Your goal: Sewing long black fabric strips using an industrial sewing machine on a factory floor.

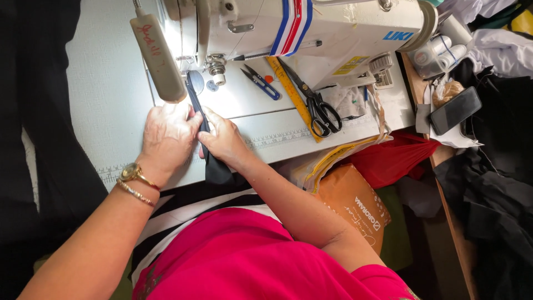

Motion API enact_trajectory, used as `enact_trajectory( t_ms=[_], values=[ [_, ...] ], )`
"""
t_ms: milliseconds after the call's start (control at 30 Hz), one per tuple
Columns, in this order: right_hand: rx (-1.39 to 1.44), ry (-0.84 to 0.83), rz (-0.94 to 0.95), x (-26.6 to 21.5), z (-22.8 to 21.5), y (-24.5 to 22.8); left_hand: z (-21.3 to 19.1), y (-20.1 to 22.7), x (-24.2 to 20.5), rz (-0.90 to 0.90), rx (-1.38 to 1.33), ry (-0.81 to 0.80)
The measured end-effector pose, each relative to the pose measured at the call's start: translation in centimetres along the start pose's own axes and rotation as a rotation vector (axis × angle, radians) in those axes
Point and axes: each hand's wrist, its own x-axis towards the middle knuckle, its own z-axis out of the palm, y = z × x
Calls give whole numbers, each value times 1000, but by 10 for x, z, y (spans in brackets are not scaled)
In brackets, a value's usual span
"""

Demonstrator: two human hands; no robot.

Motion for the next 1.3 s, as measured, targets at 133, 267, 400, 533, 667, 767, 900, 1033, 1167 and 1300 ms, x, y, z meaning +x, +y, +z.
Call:
enact_trajectory(
  t_ms=[133,267,400,533,667,767,900,1033,1167,1300],
  values=[
    [-122,71,-36,-8,5,10,16,0,-20,10,-5,-9],
    [-190,90,-206,-23,10,21,16,3,-29,8,9,-32],
    [-389,42,-247,-39,-1,-2,15,5,-38,18,11,-69],
    [-378,13,-278,-27,-8,-1,11,6,-39,-4,21,-86],
    [-368,-36,-313,-22,-12,1,15,5,-45,-21,-12,-120],
    [-378,-56,-318,-26,-15,-9,14,4,-47,-31,-10,-128],
    [-445,-66,-323,-28,-10,-19,7,1,-49,-50,-31,-154],
    [-439,-97,-261,-27,-9,-26,13,-9,-53,-56,-39,-188],
    [-426,-90,-225,-18,-13,-35,6,-15,-37,-32,-48,-163],
    [-412,-66,-190,3,-13,-40,1,-24,-11,-20,-58,-138]
  ],
)
